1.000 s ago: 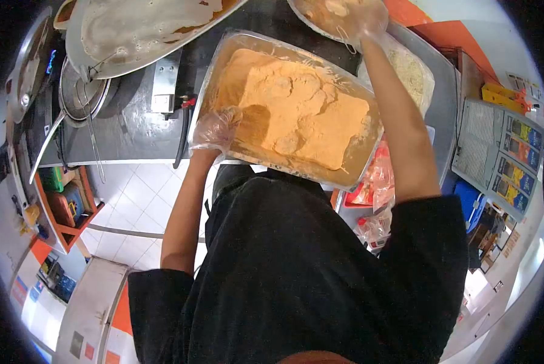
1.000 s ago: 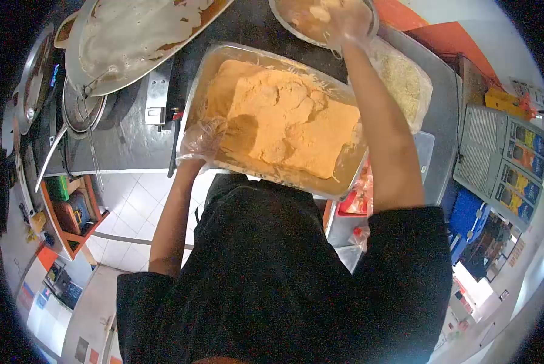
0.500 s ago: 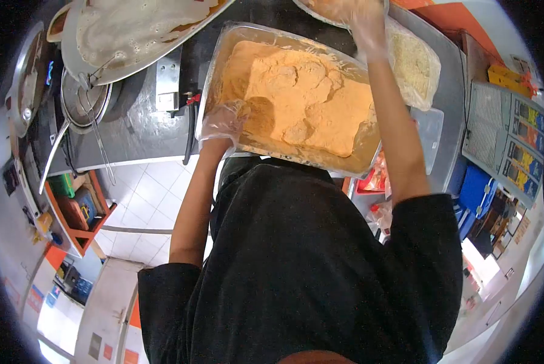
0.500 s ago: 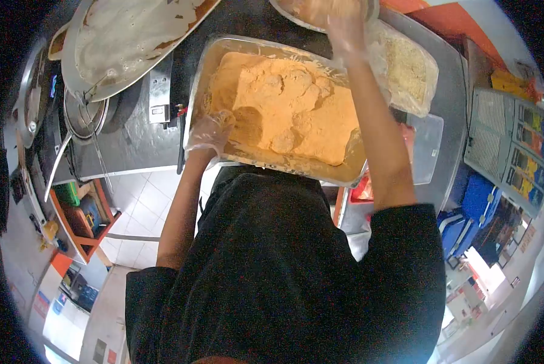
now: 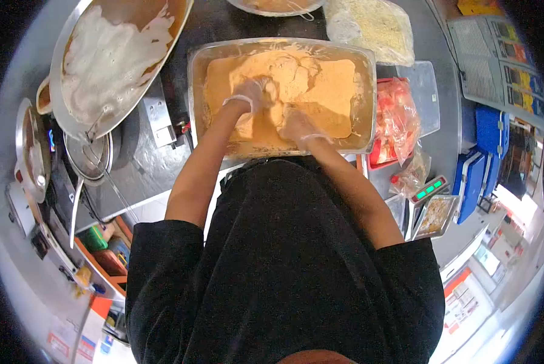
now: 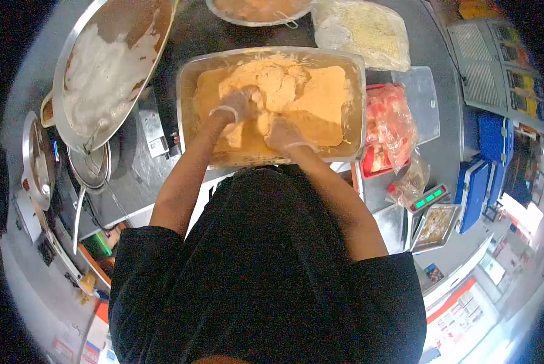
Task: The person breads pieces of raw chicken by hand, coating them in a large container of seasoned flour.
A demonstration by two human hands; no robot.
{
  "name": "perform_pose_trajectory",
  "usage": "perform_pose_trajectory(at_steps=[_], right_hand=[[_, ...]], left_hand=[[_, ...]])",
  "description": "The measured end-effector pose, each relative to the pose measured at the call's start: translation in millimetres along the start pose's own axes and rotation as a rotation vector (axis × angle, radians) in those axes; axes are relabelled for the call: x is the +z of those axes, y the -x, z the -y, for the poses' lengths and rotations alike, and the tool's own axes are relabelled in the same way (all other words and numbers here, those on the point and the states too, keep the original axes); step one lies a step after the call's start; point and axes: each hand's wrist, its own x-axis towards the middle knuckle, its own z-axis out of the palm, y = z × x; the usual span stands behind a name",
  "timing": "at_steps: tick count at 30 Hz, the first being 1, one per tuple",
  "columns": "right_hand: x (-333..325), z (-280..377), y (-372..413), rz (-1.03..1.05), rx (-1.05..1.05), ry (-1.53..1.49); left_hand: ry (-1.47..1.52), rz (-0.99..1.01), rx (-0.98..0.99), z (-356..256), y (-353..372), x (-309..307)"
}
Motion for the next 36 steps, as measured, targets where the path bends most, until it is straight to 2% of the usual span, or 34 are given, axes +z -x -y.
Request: perform_pose_trajectory(at_steps=[1,2,5,7,8,9,11,12,14,16,17,20,21,23,25,26,28,29,30,32,34,36], right_hand=[[6.0,-4.9,-2.5,-0.048,0.006,-0.044],[11.2,-9.6,-5.2,-0.092,0.011,-0.086],[0.0,-46.3,0.9,-0.333,-0.024,-0.69],[12.5,-87.6,-16.5,-0.556,-0.084,-0.264],[5.0,-98.0,-10.7,-0.418,-0.067,-0.294],[-1.6,-106.7,-6.7,-0.28,-0.051,-0.322],[-5.1,-127.2,-13.0,-0.278,-0.065,-0.468],[-5.2,-140.4,-20.2,-0.275,-0.073,-0.537],[47.1,-207.3,-72.2,-0.515,-0.19,-0.188],[48.4,-194.2,-68.0,-0.565,-0.211,-0.05],[45.8,-177.7,-58.5,-0.503,-0.172,-0.085],[12.9,-101.5,-29.0,-0.292,0.042,-0.071],[10.4,-90.4,-27.1,-0.217,0.128,-0.049],[11.2,-89.5,-40.4,-0.148,0.019,0.141],[5.1,-90.1,-39.8,-0.112,-0.037,-0.026],[-0.7,-95.9,-35.2,-0.106,-0.039,-0.287],[-11.4,-90.4,-25.8,-0.18,-0.035,-0.423],[-12.2,-85.3,-19.8,-0.259,-0.027,-0.3],[-12.7,-82.0,-17.2,-0.34,-0.018,-0.178],[17.3,-98.8,-36.1,-0.522,-0.064,-0.344],[20.9,-100.6,-43.4,-0.584,-0.039,-0.361],[17.2,-100.5,-47.9,-0.522,0.057,-0.23]], left_hand=[[0.029,0.151,-0.009,-8.7,6.1,-9.8],[0.022,0.174,0.09,27.1,-9.9,29.4],[0.155,0.257,-0.018,23.7,34.2,7.8],[0.152,0.103,-0.067,59.4,46.3,37.5],[0.149,0.025,-0.09,68.5,50.6,48.9],[0.148,0.017,-0.138,54.1,63.2,35.6],[0.152,0.003,-0.233,12.9,91.8,-7.3],[0.199,0.012,-0.308,15.2,92.2,-6.0],[0.298,0.03,-0.467,24.0,96.2,-2.5],[0.171,-0.008,-0.431,1.3,106.0,-19.0],[0.106,-0.028,-0.411,-7.1,109.0,-25.5],[0.394,-0.031,-0.357,-5.3,112.5,-24.0],[0.219,-0.137,-0.308,-2.2,111.3,-14.3],[-0.136,-0.345,-0.201,6.8,104.0,9.2],[0.292,-0.237,-0.314,3.2,99.8,8.3],[0.507,-0.179,-0.37,1.4,98.8,8.9],[0.297,-0.197,-0.319,-1.7,98.7,4.8],[0.193,-0.203,-0.295,-3.7,100.0,3.8],[0.286,-0.205,-0.315,-10.0,101.6,1.0],[0.468,-0.206,-0.345,-23.7,103.0,-4.1],[0.346,-0.198,-0.279,-23.2,96.0,-2.6],[0.343,-0.193,-0.282,-28.5,95.9,-2.0]])
